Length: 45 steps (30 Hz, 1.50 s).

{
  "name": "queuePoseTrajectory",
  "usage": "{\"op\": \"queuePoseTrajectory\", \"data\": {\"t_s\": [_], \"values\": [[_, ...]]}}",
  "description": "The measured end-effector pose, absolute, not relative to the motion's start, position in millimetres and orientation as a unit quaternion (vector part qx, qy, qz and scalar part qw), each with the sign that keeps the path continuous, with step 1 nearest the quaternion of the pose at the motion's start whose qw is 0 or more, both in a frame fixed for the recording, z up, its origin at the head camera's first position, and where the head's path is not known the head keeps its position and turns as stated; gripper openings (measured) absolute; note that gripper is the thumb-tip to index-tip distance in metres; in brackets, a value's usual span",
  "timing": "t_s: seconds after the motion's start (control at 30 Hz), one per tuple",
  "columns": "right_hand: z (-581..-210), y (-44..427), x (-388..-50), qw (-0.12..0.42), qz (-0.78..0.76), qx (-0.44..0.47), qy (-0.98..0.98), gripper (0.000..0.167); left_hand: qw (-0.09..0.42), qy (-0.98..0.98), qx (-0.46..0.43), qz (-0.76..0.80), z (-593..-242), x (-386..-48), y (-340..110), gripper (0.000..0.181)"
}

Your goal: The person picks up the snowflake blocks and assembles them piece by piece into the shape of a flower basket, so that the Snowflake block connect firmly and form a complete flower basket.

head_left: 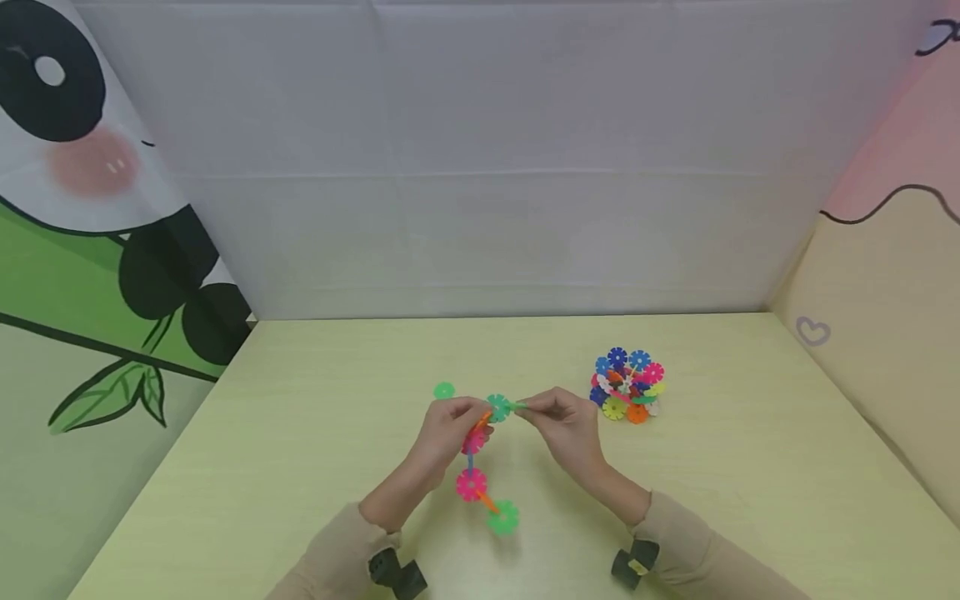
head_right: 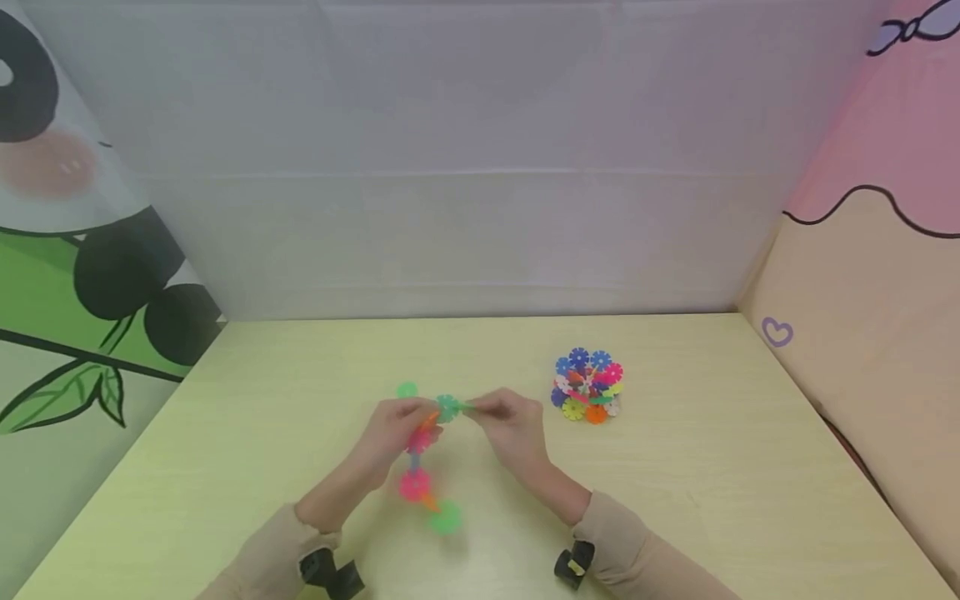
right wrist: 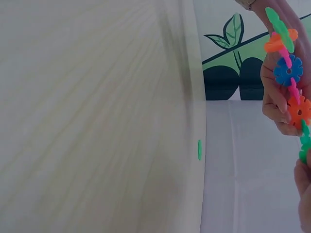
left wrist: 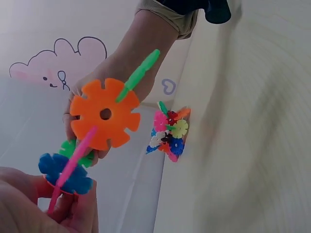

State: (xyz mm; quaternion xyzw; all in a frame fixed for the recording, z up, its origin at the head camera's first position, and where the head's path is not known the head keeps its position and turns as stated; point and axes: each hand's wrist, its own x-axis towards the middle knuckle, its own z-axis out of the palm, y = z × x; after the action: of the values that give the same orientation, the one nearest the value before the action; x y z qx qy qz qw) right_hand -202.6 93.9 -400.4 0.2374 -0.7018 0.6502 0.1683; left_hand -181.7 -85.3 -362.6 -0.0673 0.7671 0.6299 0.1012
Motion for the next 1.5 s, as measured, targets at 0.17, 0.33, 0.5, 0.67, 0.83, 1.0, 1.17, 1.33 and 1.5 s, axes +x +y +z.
{"op": "queuePoseTrajectory", "data": {"t_s": [0.17, 0.33, 0.5, 0.67, 0.83, 1.0, 1.17, 1.33, 1.5], "values": [[-388.6, 92.9, -205.3, 0.078, 0.656, 0.171, -0.731, 0.010, 0.135, 0.751, -0.082, 0.641, -362.0, -186.1, -93.1, 0.030], [-379.8, 93.4, -205.6, 0.042, 0.669, 0.158, -0.725, 0.012, 0.146, 0.734, -0.092, 0.656, -356.1, -185.2, -95.1, 0.030], [-375.9, 94.0, -202.9, 0.052, 0.669, 0.141, -0.728, 0.013, 0.141, 0.730, -0.103, 0.661, -353.3, -183.7, -94.4, 0.029], [-374.2, 95.7, -200.5, 0.081, 0.657, 0.138, -0.737, 0.010, 0.133, 0.734, -0.111, 0.657, -351.0, -182.1, -93.5, 0.028], [-376.8, 94.9, -199.1, 0.067, 0.655, 0.159, -0.736, 0.009, 0.140, 0.741, -0.094, 0.650, -348.8, -179.0, -93.0, 0.031], [-377.3, 95.4, -196.5, 0.075, 0.644, 0.175, -0.741, 0.008, 0.139, 0.753, -0.082, 0.637, -347.9, -175.9, -93.6, 0.031], [-379.3, 97.1, -193.6, 0.084, 0.636, 0.195, -0.742, 0.006, 0.145, 0.759, -0.072, 0.631, -347.2, -172.6, -93.2, 0.030], [-383.3, 96.5, -192.3, 0.106, 0.650, 0.197, -0.727, 0.007, 0.141, 0.750, -0.069, 0.642, -346.3, -170.0, -90.5, 0.030], [-386.6, 95.2, -193.3, 0.123, 0.660, 0.206, -0.712, 0.008, 0.137, 0.749, -0.076, 0.644, -346.2, -168.9, -88.6, 0.029]]}}
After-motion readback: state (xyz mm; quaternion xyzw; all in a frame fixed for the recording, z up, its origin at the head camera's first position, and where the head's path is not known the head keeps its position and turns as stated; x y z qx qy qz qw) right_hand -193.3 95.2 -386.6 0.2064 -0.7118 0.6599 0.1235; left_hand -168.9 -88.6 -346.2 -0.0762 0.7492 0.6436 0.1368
